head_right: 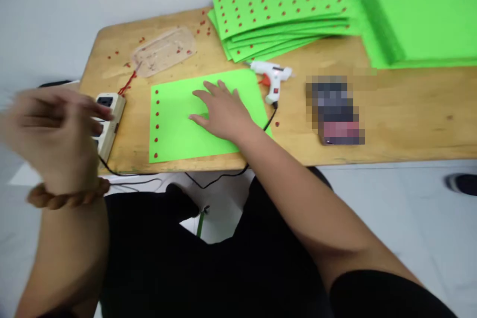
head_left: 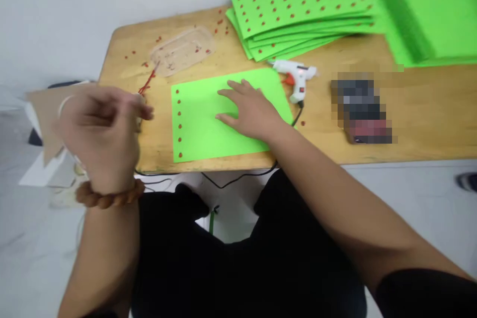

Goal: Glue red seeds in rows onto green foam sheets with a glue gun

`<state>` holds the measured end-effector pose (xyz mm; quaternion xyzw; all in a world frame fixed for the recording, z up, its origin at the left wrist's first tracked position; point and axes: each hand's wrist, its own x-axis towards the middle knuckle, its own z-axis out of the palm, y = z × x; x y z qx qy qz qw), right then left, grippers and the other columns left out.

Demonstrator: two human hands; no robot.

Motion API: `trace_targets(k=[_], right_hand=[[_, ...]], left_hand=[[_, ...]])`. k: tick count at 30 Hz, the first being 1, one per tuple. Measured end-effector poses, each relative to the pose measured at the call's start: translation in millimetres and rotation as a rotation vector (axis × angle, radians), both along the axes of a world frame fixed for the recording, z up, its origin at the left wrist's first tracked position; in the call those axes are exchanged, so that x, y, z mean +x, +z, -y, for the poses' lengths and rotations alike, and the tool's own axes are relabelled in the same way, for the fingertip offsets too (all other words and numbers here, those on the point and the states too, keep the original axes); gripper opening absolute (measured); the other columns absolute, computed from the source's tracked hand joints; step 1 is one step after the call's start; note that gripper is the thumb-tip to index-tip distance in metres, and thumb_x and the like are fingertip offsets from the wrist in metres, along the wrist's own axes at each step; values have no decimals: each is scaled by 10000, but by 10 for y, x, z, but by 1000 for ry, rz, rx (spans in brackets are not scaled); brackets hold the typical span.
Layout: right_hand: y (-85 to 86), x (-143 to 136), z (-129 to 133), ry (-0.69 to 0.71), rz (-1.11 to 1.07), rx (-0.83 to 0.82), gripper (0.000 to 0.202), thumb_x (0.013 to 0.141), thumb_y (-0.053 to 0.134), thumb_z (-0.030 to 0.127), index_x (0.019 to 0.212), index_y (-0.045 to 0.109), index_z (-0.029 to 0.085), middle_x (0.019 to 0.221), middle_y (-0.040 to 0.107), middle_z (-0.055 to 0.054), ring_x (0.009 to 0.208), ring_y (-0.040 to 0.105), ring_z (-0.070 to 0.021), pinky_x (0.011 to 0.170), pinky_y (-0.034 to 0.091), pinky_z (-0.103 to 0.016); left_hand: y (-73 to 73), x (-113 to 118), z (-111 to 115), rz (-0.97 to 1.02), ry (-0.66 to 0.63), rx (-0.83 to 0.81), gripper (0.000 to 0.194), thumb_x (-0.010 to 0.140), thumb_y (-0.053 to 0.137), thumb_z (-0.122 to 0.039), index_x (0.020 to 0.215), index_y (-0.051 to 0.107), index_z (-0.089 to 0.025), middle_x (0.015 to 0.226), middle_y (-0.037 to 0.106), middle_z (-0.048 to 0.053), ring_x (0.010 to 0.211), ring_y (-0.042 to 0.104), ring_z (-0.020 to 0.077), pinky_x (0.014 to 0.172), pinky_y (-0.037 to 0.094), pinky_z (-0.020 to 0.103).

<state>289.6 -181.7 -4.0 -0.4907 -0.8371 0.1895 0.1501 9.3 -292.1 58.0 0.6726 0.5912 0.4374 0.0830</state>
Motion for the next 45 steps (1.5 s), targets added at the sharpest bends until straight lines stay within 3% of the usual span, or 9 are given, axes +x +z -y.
trace_targets(k=[3, 5, 9, 13, 19, 25, 30, 38, 45], right_hand=[[250, 290, 7, -242, -155, 96, 419, 1077, 583, 536, 1380, 749, 298, 1452, 778, -76, 1261, 762, -342, 1127, 598, -525], [370, 586, -15, -474, -137, 122, 360, 1066, 564, 553, 1206, 777, 298, 1216, 835, -99, 1079, 794, -338, 994, 623, -511], [378, 1075, -129, -804, 78, 93, 357, 1020, 578, 586, 1088, 737, 273, 1179, 821, -165, 1133, 768, -402, 975, 584, -534], [209, 1153, -282, -736, 254, -168, 451, 969, 625, 689, 910, 750, 260, 1018, 809, -201, 1042, 763, -432, 892, 565, -530], [177, 1098, -379, -763, 168, -172, 265, 865, 790, 481, 737, 672, 282, 791, 771, -149, 894, 746, -371, 841, 571, -506], [365, 1000, -315, -767, -138, -6, 266, 939, 610, 377, 1161, 645, 236, 958, 814, -112, 859, 779, -282, 798, 631, -458], [439, 560, -379, -629, -297, 15, 382, 932, 594, 318, 1308, 546, 270, 973, 748, -66, 695, 685, -221, 665, 569, -394], [75, -373, -516, -377, -170, -24, 576, 889, 692, 604, 1309, 588, 223, 1259, 758, -149, 1042, 717, -348, 972, 576, -538], [-90, -568, -584, -395, -40, -29, 610, 879, 744, 618, 1286, 586, 192, 1303, 745, -204, 1106, 721, -390, 962, 580, -540]], left_hand=[[-324, 65, -148, 39, 95, 28, 223, 981, 872, -376, 1169, 789, -291, 979, 839, -9, 815, 806, 197, 661, 602, 378], [-445, -15, -194, -13, 90, 23, 308, 963, 888, -355, 1258, 805, -324, 1015, 857, -10, 838, 817, 221, 671, 634, 392], [-430, -216, -210, 43, 208, 63, 113, 1041, 814, -422, 1101, 867, -342, 1054, 868, -13, 857, 818, 250, 805, 680, 485], [-437, -296, -275, 138, 185, 45, 157, 1077, 763, -423, 1144, 871, -331, 1058, 875, 5, 913, 845, 263, 862, 684, 470], [-688, -361, -457, -93, 26, 64, 202, 1027, 769, -428, 1087, 871, -265, 985, 879, 31, 759, 799, 238, 719, 620, 362], [-709, -297, -474, -442, -99, -321, 509, 1107, 606, -390, 1516, 712, -106, 1557, 712, 160, 1463, 660, 363, 1255, 523, 507], [-666, -153, -435, -582, -134, -497, 587, 1145, 559, -411, 1667, 575, -142, 1798, 463, 76, 1685, 397, 386, 1382, 358, 584], [-613, -88, -416, -598, -107, -502, 526, 1147, 572, -421, 1609, 629, -176, 1784, 491, 68, 1652, 437, 378, 1340, 409, 582], [-648, -80, -424, -578, -116, -501, 515, 1146, 580, -425, 1597, 637, -183, 1791, 481, 65, 1653, 430, 384, 1344, 400, 578]])
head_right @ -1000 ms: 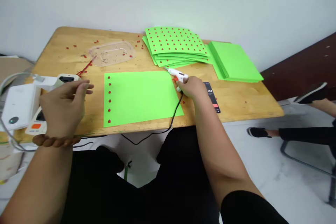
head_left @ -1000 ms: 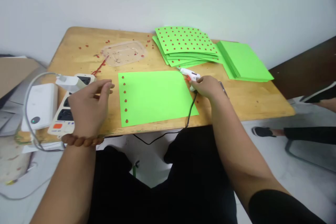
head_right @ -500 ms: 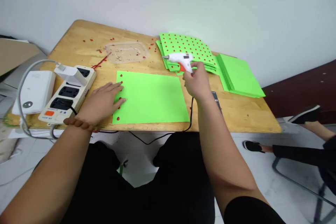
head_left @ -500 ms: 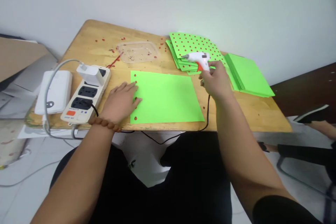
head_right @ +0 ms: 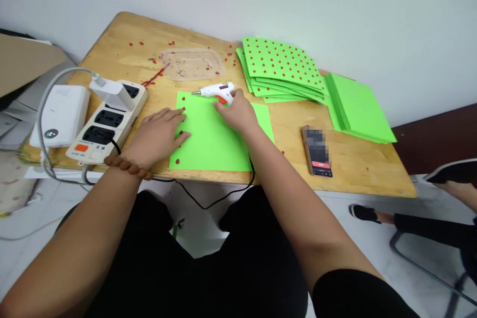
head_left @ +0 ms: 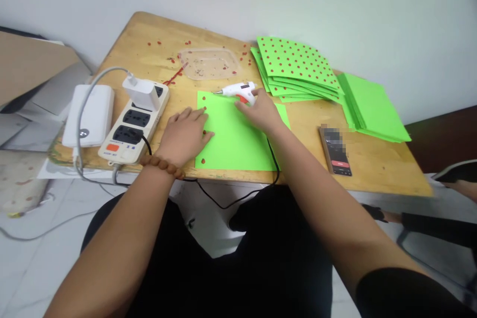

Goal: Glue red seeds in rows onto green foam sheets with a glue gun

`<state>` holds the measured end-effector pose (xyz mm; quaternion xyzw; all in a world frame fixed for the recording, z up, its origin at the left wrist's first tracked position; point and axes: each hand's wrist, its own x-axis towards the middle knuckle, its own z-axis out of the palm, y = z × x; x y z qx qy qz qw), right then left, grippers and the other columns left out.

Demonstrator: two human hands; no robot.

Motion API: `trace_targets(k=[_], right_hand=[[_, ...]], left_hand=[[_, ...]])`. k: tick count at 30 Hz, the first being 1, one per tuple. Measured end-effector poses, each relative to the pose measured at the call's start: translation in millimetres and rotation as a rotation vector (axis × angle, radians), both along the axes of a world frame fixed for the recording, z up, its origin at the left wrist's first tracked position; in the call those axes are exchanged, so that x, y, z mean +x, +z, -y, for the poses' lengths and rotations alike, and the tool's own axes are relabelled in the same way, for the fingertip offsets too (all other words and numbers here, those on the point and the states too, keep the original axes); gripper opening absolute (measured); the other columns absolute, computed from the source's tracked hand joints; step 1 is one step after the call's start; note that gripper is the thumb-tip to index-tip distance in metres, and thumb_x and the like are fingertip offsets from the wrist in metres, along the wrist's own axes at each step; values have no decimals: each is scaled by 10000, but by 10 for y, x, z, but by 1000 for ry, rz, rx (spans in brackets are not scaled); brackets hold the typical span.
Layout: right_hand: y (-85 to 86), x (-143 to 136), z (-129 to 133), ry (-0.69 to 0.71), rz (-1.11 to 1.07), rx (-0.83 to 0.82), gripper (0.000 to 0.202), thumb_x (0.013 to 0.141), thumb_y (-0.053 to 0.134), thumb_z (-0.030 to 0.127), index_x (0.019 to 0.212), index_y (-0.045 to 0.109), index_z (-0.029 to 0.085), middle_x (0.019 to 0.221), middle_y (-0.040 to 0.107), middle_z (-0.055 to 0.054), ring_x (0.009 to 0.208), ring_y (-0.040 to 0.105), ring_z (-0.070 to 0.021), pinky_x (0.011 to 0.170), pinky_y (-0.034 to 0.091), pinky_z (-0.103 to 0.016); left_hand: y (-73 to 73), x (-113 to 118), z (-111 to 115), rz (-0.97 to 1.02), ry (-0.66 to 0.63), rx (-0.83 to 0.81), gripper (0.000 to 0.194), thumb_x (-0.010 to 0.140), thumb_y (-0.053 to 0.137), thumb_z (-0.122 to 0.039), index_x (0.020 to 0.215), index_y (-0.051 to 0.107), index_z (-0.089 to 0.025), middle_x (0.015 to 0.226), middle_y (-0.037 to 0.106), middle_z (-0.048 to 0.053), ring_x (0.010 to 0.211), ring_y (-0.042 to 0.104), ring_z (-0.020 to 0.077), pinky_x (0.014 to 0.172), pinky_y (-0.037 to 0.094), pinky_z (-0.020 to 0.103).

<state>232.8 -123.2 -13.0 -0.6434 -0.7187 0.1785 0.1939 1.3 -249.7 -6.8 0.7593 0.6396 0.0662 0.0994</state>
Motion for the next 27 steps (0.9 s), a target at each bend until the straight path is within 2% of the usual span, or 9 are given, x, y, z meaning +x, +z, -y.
trace_targets(k=[5, 11, 15, 21, 27], right_hand=[[-8, -28, 4, -23, 22, 2, 561, 903, 761, 567, 1292, 587, 202, 1262, 768, -197, 1069, 742, -393, 943, 592, -542], [0, -18, 27, -36, 88, -11, 581, 936, 767, 505, 1373, 599, 161, 1320, 765, -226, 1116, 754, -416, 983, 594, -562], [2, -1, 40, -38, 123, -21, 630, 954, 760, 505, 1428, 585, 130, 1358, 756, -242, 1140, 755, -422, 990, 596, -565], [16, -15, 62, -21, 145, -17, 616, 953, 756, 513, 1416, 590, 142, 1375, 751, -248, 1155, 752, -418, 980, 600, -547], [-4, 4, 40, -3, 144, -21, 630, 931, 758, 546, 1392, 594, 149, 1279, 774, -247, 1094, 751, -434, 948, 604, -587]], left_hand=[[5, 9, -3, 13, 3, 7, 518, 1147, 580, -422, 1589, 639, -159, 1785, 489, 72, 1649, 433, 390, 1341, 399, 594], [1, 12, -1, 25, 9, 6, 535, 1135, 593, -424, 1600, 629, -160, 1779, 499, 75, 1647, 435, 384, 1345, 392, 589], [3, 20, -4, 26, 12, 4, 536, 1131, 599, -417, 1598, 631, -155, 1779, 499, 79, 1645, 437, 391, 1340, 397, 599], [8, 14, -2, 33, 11, -1, 529, 1134, 590, -419, 1598, 627, -171, 1784, 492, 77, 1649, 430, 387, 1347, 384, 588], [4, 8, -1, 29, 13, 1, 518, 1133, 579, -428, 1590, 636, -191, 1783, 494, 74, 1649, 430, 379, 1345, 392, 576]])
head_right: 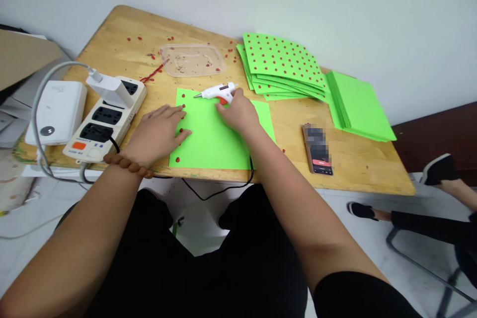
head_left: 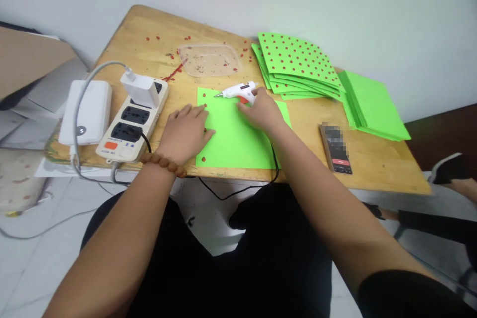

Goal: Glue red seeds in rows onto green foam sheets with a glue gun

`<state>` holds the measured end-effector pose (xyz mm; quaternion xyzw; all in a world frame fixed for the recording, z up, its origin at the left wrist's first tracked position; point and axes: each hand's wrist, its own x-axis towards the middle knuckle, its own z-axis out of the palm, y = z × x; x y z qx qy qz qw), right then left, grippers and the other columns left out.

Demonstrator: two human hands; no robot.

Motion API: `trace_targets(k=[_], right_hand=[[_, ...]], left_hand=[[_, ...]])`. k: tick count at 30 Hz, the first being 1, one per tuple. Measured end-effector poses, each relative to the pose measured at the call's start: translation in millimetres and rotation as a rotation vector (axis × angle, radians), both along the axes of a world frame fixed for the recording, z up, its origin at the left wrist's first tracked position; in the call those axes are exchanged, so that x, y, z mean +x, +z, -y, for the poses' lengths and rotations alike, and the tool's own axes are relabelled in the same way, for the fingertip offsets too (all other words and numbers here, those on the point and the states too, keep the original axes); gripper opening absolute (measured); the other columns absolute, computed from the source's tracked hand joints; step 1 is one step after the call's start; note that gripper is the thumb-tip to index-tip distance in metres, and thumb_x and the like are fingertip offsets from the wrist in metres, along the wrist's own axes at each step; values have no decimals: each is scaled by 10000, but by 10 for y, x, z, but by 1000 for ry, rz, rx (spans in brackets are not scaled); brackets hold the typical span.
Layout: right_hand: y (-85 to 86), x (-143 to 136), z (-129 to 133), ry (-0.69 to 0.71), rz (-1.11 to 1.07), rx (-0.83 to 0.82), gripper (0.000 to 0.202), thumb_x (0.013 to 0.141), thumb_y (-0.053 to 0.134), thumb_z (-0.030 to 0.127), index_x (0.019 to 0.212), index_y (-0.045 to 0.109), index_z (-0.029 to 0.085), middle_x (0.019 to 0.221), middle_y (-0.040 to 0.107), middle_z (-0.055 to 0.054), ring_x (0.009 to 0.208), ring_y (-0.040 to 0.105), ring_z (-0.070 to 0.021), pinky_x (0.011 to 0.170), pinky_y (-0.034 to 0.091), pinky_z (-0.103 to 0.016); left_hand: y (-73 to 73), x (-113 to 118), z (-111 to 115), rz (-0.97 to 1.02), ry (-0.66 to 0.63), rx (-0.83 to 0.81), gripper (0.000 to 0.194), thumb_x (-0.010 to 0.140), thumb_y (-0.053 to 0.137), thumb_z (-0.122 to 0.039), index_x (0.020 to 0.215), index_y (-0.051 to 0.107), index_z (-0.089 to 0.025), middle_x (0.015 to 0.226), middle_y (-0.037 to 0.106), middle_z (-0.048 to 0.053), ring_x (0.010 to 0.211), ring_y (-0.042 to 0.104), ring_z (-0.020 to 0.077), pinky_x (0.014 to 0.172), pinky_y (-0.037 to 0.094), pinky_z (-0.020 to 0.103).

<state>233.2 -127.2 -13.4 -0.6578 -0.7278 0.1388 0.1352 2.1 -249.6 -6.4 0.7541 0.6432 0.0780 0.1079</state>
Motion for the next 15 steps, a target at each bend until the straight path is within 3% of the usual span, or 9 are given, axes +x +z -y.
trace_targets(k=[7, 15], right_hand=[[-27, 29, -24, -8, -73, 19, 589, 886, 761, 569, 1319, 600, 203, 1244, 775, -218, 1074, 739, -427, 957, 605, -614], [39, 30, 14, -27, -92, -5, 545, 903, 746, 571, 1275, 595, 202, 1281, 757, -211, 1105, 734, -402, 954, 598, -553]], left_hand=[[-12, -2, -2, 8, -1, -5, 528, 1129, 573, -433, 1604, 630, -209, 1788, 488, 73, 1651, 426, 376, 1348, 382, 575], [-7, -2, 1, 11, -5, -4, 544, 1126, 565, -428, 1603, 627, -172, 1786, 490, 83, 1647, 428, 383, 1346, 382, 587]])
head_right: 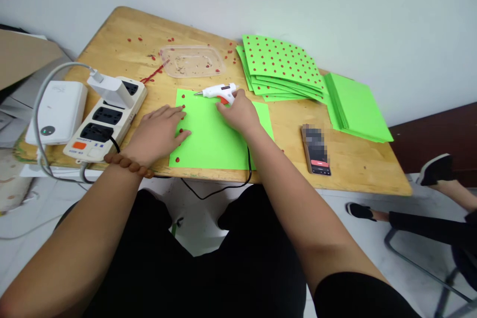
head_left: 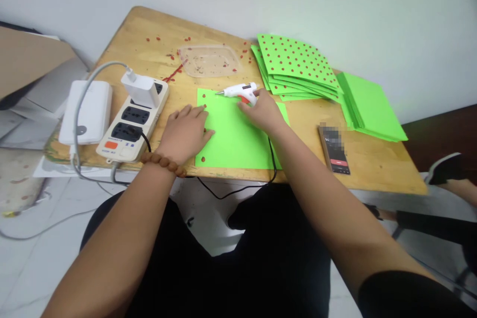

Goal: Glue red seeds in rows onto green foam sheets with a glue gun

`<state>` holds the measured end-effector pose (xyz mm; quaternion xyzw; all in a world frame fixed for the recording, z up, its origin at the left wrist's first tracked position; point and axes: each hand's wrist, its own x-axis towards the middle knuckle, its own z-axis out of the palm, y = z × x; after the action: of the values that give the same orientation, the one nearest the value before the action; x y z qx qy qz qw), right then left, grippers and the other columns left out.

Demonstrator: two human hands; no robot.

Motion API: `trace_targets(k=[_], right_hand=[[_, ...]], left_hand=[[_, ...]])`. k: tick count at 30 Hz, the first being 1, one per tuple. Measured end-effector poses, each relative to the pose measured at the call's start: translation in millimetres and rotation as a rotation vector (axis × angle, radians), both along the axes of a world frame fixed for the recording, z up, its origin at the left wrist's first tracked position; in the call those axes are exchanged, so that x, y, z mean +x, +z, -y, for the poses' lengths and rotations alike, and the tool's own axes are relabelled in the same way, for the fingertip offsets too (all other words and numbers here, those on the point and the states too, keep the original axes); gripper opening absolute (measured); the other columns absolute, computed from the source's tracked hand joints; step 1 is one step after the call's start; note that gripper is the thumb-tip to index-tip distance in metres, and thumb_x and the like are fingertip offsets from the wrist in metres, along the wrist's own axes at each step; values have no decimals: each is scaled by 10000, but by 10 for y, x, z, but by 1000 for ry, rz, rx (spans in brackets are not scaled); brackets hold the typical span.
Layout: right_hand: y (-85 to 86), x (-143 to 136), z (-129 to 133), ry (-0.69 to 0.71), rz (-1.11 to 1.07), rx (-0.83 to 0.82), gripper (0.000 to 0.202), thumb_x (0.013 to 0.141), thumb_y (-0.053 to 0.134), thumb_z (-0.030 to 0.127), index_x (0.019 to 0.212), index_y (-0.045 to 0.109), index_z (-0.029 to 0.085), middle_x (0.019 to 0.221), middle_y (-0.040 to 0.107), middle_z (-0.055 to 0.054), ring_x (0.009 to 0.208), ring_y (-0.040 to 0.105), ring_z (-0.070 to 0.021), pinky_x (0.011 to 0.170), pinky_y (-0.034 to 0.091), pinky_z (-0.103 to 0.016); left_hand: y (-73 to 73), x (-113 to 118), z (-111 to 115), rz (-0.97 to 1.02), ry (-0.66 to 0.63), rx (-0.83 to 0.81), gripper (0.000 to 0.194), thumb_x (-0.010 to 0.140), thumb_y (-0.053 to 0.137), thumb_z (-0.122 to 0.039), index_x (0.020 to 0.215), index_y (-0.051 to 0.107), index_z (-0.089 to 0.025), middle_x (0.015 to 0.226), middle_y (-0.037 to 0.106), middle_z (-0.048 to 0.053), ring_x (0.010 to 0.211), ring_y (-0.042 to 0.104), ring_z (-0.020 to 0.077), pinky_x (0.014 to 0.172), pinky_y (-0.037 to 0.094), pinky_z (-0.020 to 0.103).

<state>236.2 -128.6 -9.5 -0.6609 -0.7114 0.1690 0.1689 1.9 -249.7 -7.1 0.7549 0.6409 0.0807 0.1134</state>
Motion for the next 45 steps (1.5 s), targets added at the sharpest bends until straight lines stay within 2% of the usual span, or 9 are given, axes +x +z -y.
trace_targets(k=[4, 10, 13, 20, 25, 28, 35, 45], right_hand=[[48, -2, 18, -4, -41, 23, 540, 887, 751, 565, 1264, 583, 217, 1232, 769, -185, 1060, 729, -392, 944, 593, -558], [249, 27, 76, -34, -12, 79, 601, 917, 739, 585, 1345, 553, 207, 1249, 724, -186, 1108, 715, -396, 972, 574, -559], [288, 80, 139, -42, -15, 121, 591, 924, 730, 584, 1364, 543, 238, 1207, 726, -151, 1060, 714, -383, 962, 571, -577], [114, 127, 353, -53, 66, 44, 596, 869, 739, 493, 1377, 545, 251, 983, 738, -117, 890, 706, -387, 865, 592, -590], [66, 88, 389, -17, 83, 19, 606, 884, 690, 472, 1413, 519, 231, 1027, 769, -155, 908, 724, -421, 852, 597, -617], [55, 86, 374, -19, 99, 3, 605, 879, 683, 458, 1415, 515, 231, 1060, 778, -174, 923, 731, -440, 854, 597, -640], [-11, 110, 346, -11, 76, 21, 576, 879, 690, 432, 1403, 533, 252, 986, 774, -138, 844, 707, -396, 830, 605, -616], [-14, 109, 352, 5, 87, 1, 538, 902, 673, 418, 1394, 529, 257, 1009, 766, -143, 859, 718, -405, 844, 601, -635]], left_hand=[[5, 6, 0, -6, -3, 14, 539, 1124, 575, -413, 1588, 637, -147, 1777, 501, 88, 1635, 443, 390, 1339, 394, 589], [10, 3, 4, -12, -6, 11, 531, 1131, 565, -422, 1593, 637, -172, 1793, 478, 78, 1643, 435, 383, 1342, 388, 572], [8, 5, 2, -3, 3, 5, 530, 1128, 565, -425, 1595, 636, -183, 1795, 478, 72, 1649, 426, 381, 1349, 375, 569], [15, 17, 1, 11, 10, 3, 585, 1118, 565, -414, 1645, 579, -162, 1790, 483, 86, 1644, 427, 394, 1354, 369, 588], [26, 13, 5, 7, 7, 0, 569, 1125, 559, -413, 1630, 597, -153, 1793, 479, 82, 1649, 423, 393, 1353, 372, 584], [12, 11, 0, 5, 11, 0, 553, 1121, 572, -419, 1620, 613, -185, 1796, 477, 68, 1651, 423, 382, 1355, 369, 568], [-18, 8, -11, 7, 8, 8, 542, 1120, 583, -434, 1600, 629, -187, 1794, 480, 66, 1653, 422, 385, 1350, 373, 578], [-1, 10, 1, 3, 5, 10, 539, 1125, 575, -425, 1601, 628, -176, 1789, 486, 76, 1648, 428, 391, 1350, 376, 590]])
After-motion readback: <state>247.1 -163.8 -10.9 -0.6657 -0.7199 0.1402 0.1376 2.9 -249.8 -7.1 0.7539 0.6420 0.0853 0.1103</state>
